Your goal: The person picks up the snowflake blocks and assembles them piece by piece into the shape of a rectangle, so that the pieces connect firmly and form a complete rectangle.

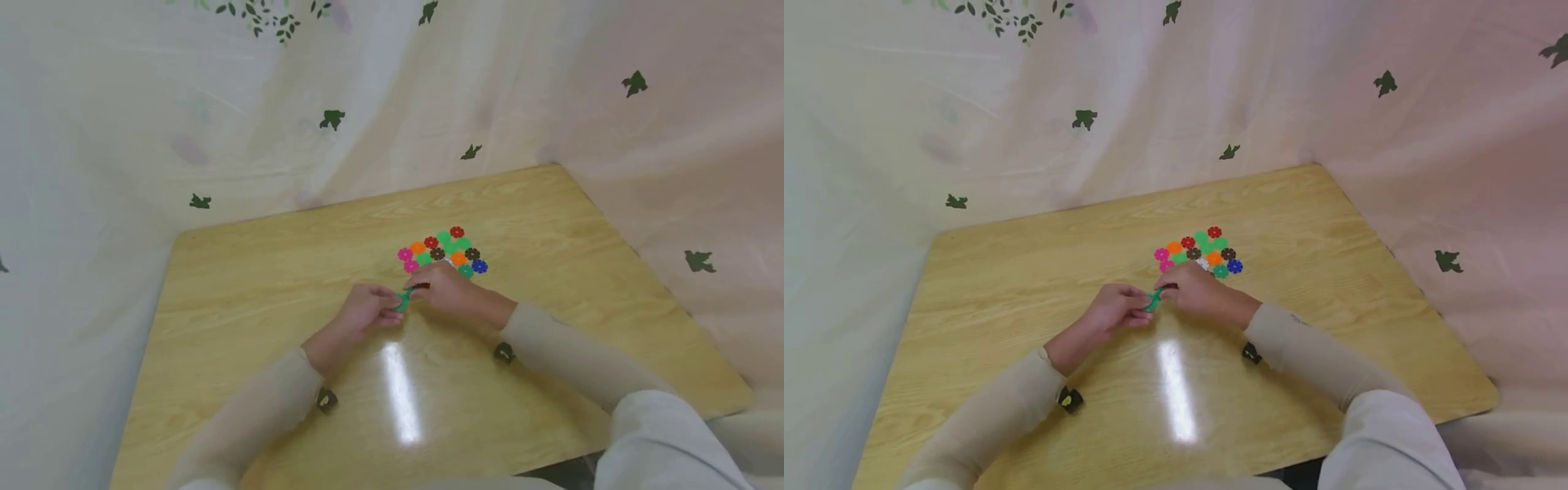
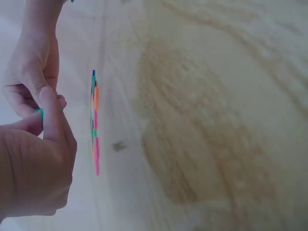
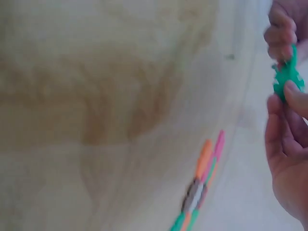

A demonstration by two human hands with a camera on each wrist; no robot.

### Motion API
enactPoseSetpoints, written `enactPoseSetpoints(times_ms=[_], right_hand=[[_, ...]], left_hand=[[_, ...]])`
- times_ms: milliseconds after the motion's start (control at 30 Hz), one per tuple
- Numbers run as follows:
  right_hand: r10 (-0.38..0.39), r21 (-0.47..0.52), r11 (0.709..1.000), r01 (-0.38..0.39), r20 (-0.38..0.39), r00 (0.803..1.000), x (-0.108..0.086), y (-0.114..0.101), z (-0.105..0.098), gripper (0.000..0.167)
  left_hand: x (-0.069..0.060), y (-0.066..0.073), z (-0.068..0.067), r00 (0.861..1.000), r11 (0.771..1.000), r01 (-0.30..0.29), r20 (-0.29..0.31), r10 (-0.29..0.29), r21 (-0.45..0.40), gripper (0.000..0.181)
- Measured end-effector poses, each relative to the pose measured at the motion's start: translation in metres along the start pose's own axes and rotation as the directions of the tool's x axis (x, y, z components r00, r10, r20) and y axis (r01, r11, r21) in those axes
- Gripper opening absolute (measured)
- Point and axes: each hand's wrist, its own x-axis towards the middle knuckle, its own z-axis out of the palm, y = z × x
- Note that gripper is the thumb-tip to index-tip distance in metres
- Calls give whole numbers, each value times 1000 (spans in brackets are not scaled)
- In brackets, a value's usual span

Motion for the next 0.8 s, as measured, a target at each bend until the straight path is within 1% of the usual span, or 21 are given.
enactPoseSetpoints(times_ms=[67,100,167,233,267,300,333,400,467,533,567,633,667,733,800], right_hand=[[102,22,995,-102,23,995,-1,5,-10,17],[160,17,987,-160,26,987,-2,8,-16,17],[277,2,961,-277,22,961,-4,16,-26,19],[353,-46,935,-351,23,936,-6,23,-33,21],[374,-84,925,-370,38,927,-7,27,-35,22],[394,-116,915,-386,57,917,-9,30,-36,24],[400,-148,911,-386,80,913,-11,32,-36,26],[397,-233,903,-362,125,910,-15,36,-32,23],[395,-309,889,-339,139,908,-18,37,-27,19],[405,-372,865,-338,117,907,-20,37,-23,13],[413,-404,849,-341,105,905,-20,37,-21,13],[441,-443,820,-364,82,894,-19,35,-17,22],[453,-453,809,-374,76,888,-18,34,-16,25],[475,-463,795,-392,73,877,-17,33,-14,30],[495,-454,790,-412,75,866,-15,33,-15,31]], left_hand=[[1,0,0,999,1000,19,32,-20,15,25],[1,0,0,999,999,27,41,-27,19,26],[2,-1,-1,999,999,31,39,-31,18,27],[2,-2,-2,999,999,32,29,-33,12,28],[2,-3,-3,999,999,31,25,-31,11,28],[1,-4,-4,999,999,31,22,-31,9,28],[1,-5,-5,999,999,32,21,-32,11,28],[0,-6,-7,999,999,36,24,-36,13,28],[0,-8,-9,999,999,36,32,-36,20,28],[0,-9,-9,999,999,43,31,-43,23,27],[0,-9,-10,999,999,45,29,-46,26,27],[0,-9,-10,999,999,47,24,-47,28,27],[0,-8,-10,999,998,46,22,-47,32,27],[1,-6,-10,999,998,44,16,-45,44,27],[3,-3,-10,999,998,35,19,-36,58,27]])
